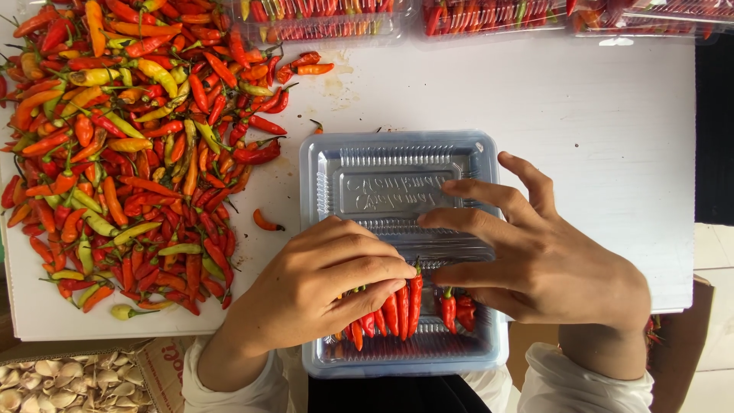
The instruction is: The person sorts red and green chillies by hand, picking them from a large pile and arranging them neatly into a plastic container.
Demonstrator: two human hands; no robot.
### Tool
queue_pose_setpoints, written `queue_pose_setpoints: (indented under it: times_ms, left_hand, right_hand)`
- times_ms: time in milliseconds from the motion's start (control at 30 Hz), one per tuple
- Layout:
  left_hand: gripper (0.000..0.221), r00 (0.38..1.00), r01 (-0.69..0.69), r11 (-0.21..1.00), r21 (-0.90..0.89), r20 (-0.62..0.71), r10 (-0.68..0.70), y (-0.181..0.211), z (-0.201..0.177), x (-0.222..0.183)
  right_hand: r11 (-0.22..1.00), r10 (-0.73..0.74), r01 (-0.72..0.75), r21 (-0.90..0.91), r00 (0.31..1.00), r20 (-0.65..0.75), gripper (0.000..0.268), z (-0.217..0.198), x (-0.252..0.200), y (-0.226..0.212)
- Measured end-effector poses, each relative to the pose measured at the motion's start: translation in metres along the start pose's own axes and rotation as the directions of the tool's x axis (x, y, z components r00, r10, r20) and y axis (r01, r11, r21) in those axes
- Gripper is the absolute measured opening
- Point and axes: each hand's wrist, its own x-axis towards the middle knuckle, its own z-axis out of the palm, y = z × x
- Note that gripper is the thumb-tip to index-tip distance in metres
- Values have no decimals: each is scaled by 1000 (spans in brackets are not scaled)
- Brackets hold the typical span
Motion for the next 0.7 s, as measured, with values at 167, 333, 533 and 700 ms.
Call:
queue_pose_setpoints:
  times_ms: [167,333,533,700]
  left_hand:
    - [12,1000,5,1000,1,-3,-5,0,0,0]
    - [10,1000,7,1000,5,-17,-7,1,0,1]
    - [10,1000,11,999,31,-18,-10,1,2,0]
    - [11,1000,14,999,31,-7,-13,1,1,0]
  right_hand:
    - [996,-68,72,43,995,-77,23,-1,5,-7]
    - [993,-88,99,64,984,-153,28,10,11,-12]
    - [999,-49,47,-18,993,-105,16,16,13,-11]
    - [999,-26,28,26,996,-84,24,13,7,-9]
